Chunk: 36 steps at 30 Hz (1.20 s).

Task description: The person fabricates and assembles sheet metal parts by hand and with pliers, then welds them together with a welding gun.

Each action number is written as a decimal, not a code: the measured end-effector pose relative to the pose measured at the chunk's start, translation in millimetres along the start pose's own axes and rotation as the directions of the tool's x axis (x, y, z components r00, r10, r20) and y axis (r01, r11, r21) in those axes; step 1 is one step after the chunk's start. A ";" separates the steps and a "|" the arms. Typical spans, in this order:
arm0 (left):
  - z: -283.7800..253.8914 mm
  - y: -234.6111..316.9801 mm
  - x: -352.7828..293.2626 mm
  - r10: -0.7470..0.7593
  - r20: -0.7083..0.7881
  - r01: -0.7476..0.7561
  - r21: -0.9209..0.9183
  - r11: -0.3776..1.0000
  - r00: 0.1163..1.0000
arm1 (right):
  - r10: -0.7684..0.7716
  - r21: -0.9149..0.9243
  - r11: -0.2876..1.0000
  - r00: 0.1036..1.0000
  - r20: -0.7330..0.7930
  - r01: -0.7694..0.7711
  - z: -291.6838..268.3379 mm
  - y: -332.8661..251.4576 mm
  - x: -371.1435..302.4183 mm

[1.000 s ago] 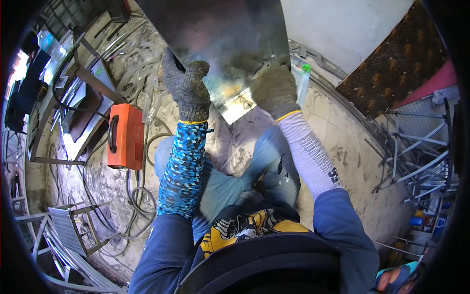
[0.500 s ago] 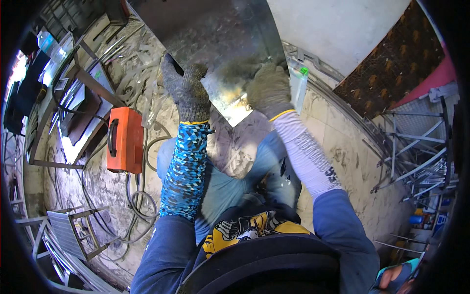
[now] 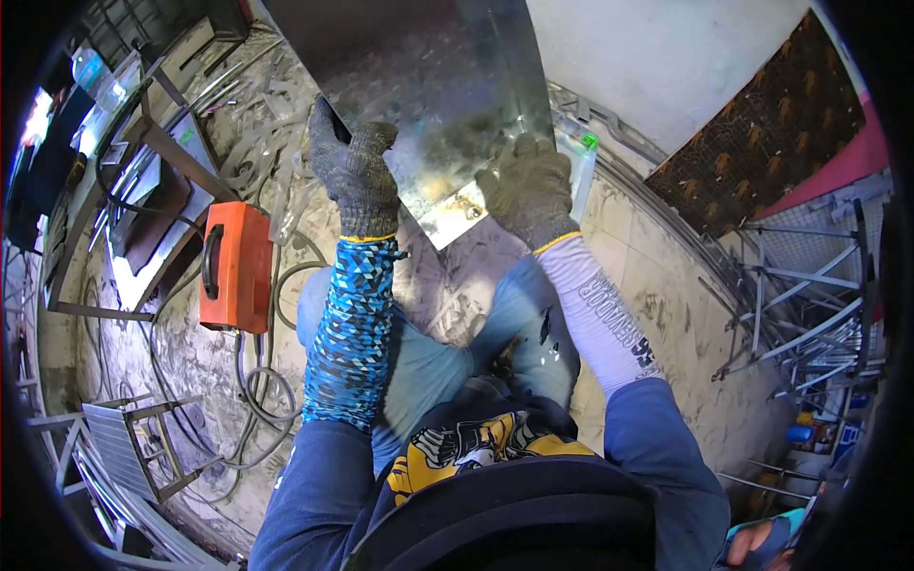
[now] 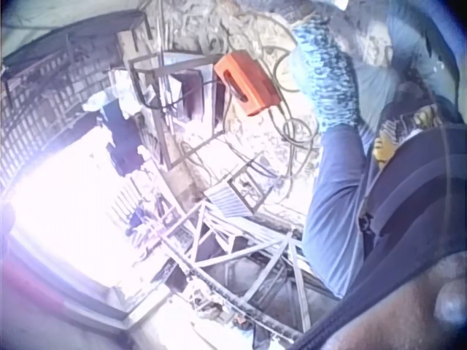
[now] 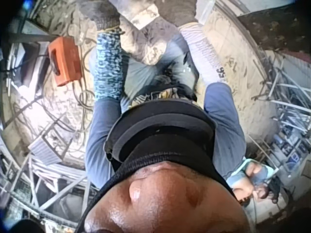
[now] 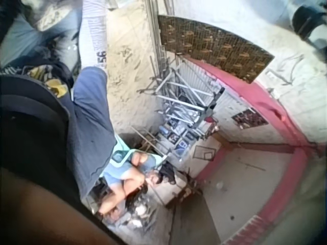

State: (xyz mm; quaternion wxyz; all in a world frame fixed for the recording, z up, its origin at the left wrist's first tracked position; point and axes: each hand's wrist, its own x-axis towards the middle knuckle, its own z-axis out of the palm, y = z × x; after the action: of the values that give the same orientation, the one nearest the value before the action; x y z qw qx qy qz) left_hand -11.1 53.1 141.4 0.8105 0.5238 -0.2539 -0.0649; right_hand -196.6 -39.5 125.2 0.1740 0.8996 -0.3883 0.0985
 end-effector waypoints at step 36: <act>13.8 -14.7 -9.9 -0.117 0.125 0.114 0.037 0.993 0.985 | -0.579 0.941 0.258 0.814 -0.031 0.219 13.5 -9.1 2.4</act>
State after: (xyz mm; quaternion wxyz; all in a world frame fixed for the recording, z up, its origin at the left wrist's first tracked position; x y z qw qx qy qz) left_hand -23.9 39.0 129.5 0.7798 0.5444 -0.2751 -0.1412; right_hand -187.8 -40.6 111.4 -0.3994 0.9103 -0.0441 0.0993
